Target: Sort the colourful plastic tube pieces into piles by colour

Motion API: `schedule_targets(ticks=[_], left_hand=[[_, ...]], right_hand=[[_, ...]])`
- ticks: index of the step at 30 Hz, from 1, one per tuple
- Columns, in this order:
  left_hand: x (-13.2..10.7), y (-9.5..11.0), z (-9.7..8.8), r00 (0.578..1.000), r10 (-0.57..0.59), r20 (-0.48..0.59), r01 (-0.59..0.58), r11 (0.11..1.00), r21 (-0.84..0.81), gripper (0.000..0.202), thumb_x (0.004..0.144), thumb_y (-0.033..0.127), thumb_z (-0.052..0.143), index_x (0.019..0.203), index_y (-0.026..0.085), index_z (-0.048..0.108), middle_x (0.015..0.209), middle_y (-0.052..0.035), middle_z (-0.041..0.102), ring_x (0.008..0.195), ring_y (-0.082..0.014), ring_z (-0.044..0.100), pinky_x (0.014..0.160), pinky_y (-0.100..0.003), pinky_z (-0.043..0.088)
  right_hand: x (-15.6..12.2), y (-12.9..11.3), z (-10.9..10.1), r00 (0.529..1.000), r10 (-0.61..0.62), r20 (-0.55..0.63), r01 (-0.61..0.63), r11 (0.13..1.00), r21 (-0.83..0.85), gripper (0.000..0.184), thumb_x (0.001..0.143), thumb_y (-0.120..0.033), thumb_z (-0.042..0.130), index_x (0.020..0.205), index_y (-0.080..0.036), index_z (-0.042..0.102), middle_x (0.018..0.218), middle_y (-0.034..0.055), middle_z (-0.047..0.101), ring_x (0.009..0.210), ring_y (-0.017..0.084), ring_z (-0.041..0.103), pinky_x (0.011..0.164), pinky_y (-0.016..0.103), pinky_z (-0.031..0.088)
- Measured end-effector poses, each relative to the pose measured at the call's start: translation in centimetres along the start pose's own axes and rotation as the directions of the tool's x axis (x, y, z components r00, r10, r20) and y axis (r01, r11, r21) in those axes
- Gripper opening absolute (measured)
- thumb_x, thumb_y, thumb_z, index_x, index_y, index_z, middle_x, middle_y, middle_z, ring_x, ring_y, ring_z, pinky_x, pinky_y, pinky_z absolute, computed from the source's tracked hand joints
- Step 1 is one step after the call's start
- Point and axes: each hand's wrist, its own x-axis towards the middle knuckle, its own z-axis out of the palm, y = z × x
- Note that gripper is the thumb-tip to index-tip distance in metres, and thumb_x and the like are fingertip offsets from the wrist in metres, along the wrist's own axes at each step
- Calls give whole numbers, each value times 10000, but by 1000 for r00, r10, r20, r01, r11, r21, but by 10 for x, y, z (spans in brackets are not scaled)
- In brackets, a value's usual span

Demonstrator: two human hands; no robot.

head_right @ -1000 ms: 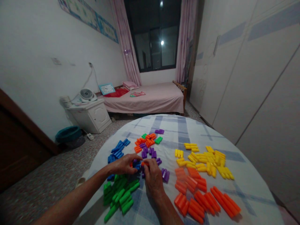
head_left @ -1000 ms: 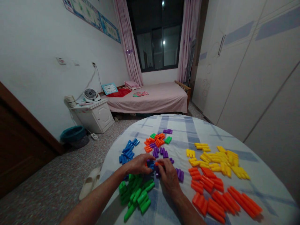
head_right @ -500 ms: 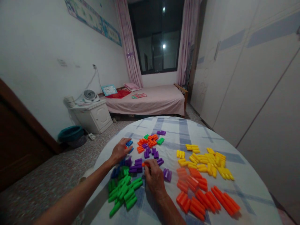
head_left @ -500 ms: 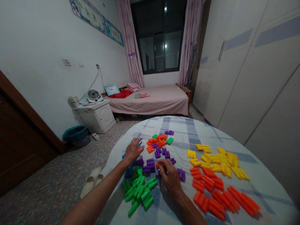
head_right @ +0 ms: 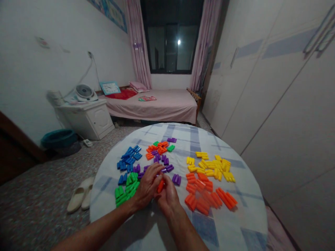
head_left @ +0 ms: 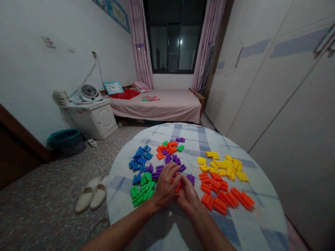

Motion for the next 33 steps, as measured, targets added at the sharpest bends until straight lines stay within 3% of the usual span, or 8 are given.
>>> schedule_targets(ticks=[3,7,10,12,14,17,23,33], left_hand=[[-16,-4,-22,1000,-17,-5,17,999,51,391,920,356,364,1245,219,533,1333,-72,498,1295,-223,382,1115,-436,292],[-56,-32,-55,985,-115,-132,136,977,164,382,918,358,343,1218,230,540,1345,-65,484,1295,-226,386,1117,-444,295],[-92,-57,-68,950,-181,-253,241,943,230,384,910,383,349,1216,236,530,1352,-68,470,1305,-233,376,1118,-458,296],[-111,-68,-70,914,-249,-320,333,911,244,411,911,404,346,1252,230,495,1380,-79,436,1325,-236,350,1123,-468,284],[-123,-73,-67,875,-333,-351,426,875,232,463,909,435,350,1301,207,445,1417,-100,386,1346,-244,319,1127,-475,271],[-125,-75,-57,840,-424,-339,507,836,211,565,893,483,379,1355,157,376,1451,-137,332,1375,-269,260,1135,-481,242],[-98,-68,-29,856,-435,-280,490,856,165,587,900,463,386,1410,189,290,1501,-114,259,1411,-247,176,1155,-448,197],[-90,-68,-32,846,-330,-418,396,915,79,488,910,403,383,1338,171,402,1419,-120,373,1348,-232,311,1131,-428,264]], right_hand=[[-19,-24,-26,976,-163,-146,124,962,-244,265,801,-413,485,884,-202,622,844,68,671,823,211,646,691,373,540],[-40,-67,-75,792,-559,-247,264,678,-686,329,781,-427,521,1024,-223,605,1074,77,610,1055,237,550,919,417,441],[-47,-83,-120,548,-836,15,206,117,-971,358,791,-422,470,1008,-175,612,1062,114,586,1058,255,513,977,441,371],[-47,-82,-151,505,-856,112,112,-64,-992,380,815,-407,413,1010,-147,611,1038,135,586,1047,262,507,955,436,376],[-47,-75,-176,530,-841,111,-19,-143,-990,418,835,-406,361,1043,-139,606,1040,146,583,1061,281,494,938,452,368],[-46,-64,-199,573,-820,-18,-172,-98,-980,465,850,-456,331,1077,-157,606,1042,142,579,1012,297,512,869,456,393],[-48,-59,-199,652,-758,-17,-145,-103,-984,493,854,-474,304,1082,-166,615,1036,124,599,957,280,537,826,416,418],[-50,-60,-195,600,-783,-165,-189,62,-980,495,828,-493,358,1085,-162,623,1061,125,591,965,272,531,855,408,409]])
